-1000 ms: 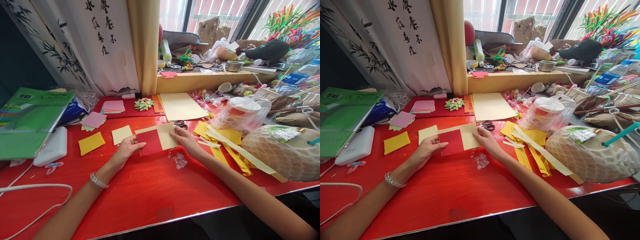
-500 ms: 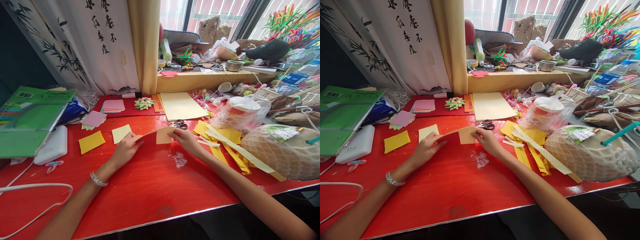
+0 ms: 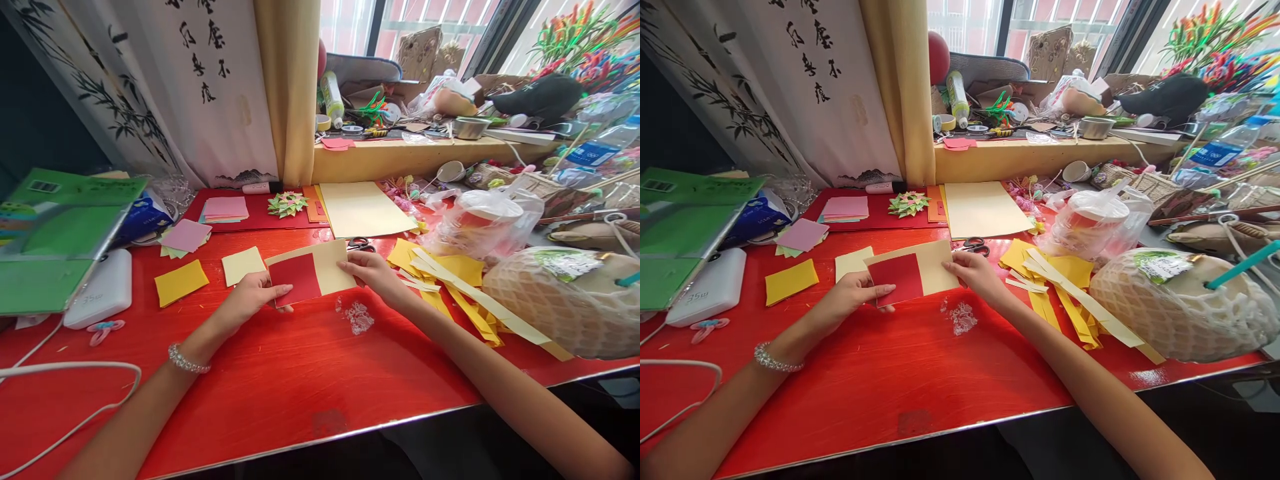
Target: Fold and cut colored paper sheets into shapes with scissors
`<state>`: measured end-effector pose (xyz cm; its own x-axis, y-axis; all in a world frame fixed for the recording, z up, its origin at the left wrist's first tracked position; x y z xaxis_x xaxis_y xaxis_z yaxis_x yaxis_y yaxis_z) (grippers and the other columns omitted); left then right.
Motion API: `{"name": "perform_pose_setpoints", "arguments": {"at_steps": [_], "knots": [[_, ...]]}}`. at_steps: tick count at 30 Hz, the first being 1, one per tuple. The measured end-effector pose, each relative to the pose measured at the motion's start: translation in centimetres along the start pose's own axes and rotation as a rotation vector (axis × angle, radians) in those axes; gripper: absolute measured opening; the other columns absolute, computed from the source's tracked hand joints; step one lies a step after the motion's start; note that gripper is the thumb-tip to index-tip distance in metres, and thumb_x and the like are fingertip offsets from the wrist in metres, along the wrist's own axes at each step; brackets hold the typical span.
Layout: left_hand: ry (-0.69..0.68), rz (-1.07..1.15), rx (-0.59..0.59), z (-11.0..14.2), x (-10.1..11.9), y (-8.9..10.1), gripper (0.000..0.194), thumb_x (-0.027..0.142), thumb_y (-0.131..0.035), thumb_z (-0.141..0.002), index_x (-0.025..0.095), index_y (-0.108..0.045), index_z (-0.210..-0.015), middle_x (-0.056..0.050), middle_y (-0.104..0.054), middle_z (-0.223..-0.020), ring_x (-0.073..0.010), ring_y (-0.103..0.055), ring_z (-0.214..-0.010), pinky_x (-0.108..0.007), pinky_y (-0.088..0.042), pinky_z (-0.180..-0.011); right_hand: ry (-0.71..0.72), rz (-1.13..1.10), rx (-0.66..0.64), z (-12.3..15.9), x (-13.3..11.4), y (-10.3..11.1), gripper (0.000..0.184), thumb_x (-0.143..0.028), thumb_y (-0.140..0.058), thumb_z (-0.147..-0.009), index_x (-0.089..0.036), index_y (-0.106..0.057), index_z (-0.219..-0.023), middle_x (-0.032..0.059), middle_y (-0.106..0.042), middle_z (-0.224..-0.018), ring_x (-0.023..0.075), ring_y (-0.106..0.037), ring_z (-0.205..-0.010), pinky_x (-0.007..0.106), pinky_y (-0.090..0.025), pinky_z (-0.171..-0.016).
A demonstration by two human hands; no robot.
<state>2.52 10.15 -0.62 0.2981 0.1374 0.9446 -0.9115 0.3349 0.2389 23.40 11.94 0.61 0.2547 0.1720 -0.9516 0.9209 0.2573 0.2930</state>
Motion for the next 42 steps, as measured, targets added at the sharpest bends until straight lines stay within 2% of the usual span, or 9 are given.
{"name": "perform_pose_setpoints", "arguments": {"at_steps": [6,11,16,20,24,27,30,35,42], "knots": [[0.004,0.068,0.041,0.2,0.3,0.2,0.027,0.039,-0.071,-0.065,0.015,-0.057,-0.066,0.0,-0.062,-0.059,-0.0208,-0.067,-0.062,-0.028,-0.046,-0.06,-0.001,0.026,0.029,0.0,-0.2,0.1,0.028,-0.042,-0.049,-0.084,-0.016,-0.058,-0.08,-0.0014,-0.049,-0.063,0.0087,-0.041,-0.052,0.023,-0.032,-0.05],[-0.041,0.062,0.159,0.1,0.4,1.2,0.026,0.038,-0.072,-0.063,0.016,-0.059,-0.06,-0.002,-0.065,-0.059,-0.0198,-0.065,-0.062,-0.028,-0.047,-0.06,0.174,0.54,0.313,-0.6,-0.6,3.5,0.021,-0.029,-0.045,-0.087,-0.017,-0.061,-0.094,0.0078,-0.064,-0.094,0.0195,-0.056,-0.086,0.032,-0.041,-0.077],[-0.035,0.041,0.275,0.0,0.2,2.2,0.026,0.04,-0.072,-0.061,0.015,-0.065,-0.064,-0.005,-0.067,-0.065,-0.0163,-0.06,-0.063,-0.025,-0.044,-0.055,0.186,0.895,0.234,-1.8,1.6,4.4,0.032,-0.026,-0.051,-0.084,-0.013,-0.056,-0.113,0.0143,-0.058,-0.114,0.0259,-0.049,-0.108,0.038,-0.038,-0.092],[0.005,0.048,0.29,0.2,0.1,2.3,0.032,0.043,-0.072,-0.061,0.013,-0.067,-0.073,-0.008,-0.069,-0.073,-0.0181,-0.061,-0.066,-0.023,-0.04,-0.048,0.154,0.924,0.239,-2.2,2.5,5.1,0.03,-0.021,-0.041,-0.088,-0.011,-0.061,-0.108,0.0135,-0.061,-0.111,0.0238,-0.053,-0.103,0.035,-0.039,-0.09],[-0.009,0.083,0.278,0.3,0.2,2.2,0.034,0.042,-0.073,-0.06,0.012,-0.068,-0.076,-0.008,-0.069,-0.075,-0.0178,-0.062,-0.067,-0.023,-0.041,-0.05,0.083,0.945,0.244,-2.6,2.7,6.1,0.028,-0.017,-0.047,-0.084,-0.011,-0.062,-0.106,0.0133,-0.063,-0.108,0.0239,-0.055,-0.099,0.032,-0.039,-0.086],[-0.019,0.098,0.268,0.3,0.3,2.1,0.033,0.041,-0.073,-0.061,0.012,-0.068,-0.077,-0.008,-0.069,-0.076,-0.0173,-0.062,-0.067,-0.025,-0.045,-0.053,0.0,0.972,0.184,-2.6,2.7,7.0,0.019,-0.025,-0.054,-0.08,-0.014,-0.066,-0.09,0.0103,-0.066,-0.093,0.023,-0.058,-0.088,0.029,-0.039,-0.073],[-0.047,0.142,0.25,0.3,0.7,1.9,0.028,0.037,-0.073,-0.062,0.013,-0.068,-0.077,-0.006,-0.07,-0.074,-0.0165,-0.063,-0.065,-0.026,-0.048,-0.059,-0.125,0.929,0.148,-2.0,2.7,7.7,0.016,-0.032,-0.059,-0.074,-0.016,-0.062,-0.074,0.0065,-0.065,-0.075,0.0194,-0.058,-0.07,0.026,-0.036,-0.059],[-0.105,0.177,0.257,0.5,1.4,2.2,0.019,0.031,-0.073,-0.064,0.013,-0.066,-0.065,-0.004,-0.067,-0.061,-0.0172,-0.064,-0.06,-0.028,-0.051,-0.062,-0.177,0.609,0.139,-1.1,1.9,6.5,0.024,-0.034,-0.062,-0.07,-0.017,-0.052,-0.083,0.0039,-0.065,-0.073,0.0155,-0.056,-0.062,0.024,-0.035,-0.052],[-0.224,0.369,0.417,1.2,2.0,3.7,0.023,0.03,-0.071,-0.066,0.01,-0.064,-0.074,-0.005,-0.069,-0.07,-0.0182,-0.066,-0.064,-0.03,-0.053,-0.064,-0.03,0.042,-0.033,-0.2,-1.1,2.5,0.033,-0.032,-0.058,-0.076,-0.019,-0.048,-0.105,0.0038,-0.064,-0.078,0.0125,-0.055,-0.066,0.019,-0.036,-0.044]]}}
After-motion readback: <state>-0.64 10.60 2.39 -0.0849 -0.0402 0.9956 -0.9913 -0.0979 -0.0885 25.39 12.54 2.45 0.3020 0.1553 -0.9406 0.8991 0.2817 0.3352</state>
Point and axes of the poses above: each hand's wrist, its own z-axis away from the middle knuckle, its own y-axis out of the back of the hand, x = y × z, the point moved 7 cm from there along -z, towards the middle knuckle
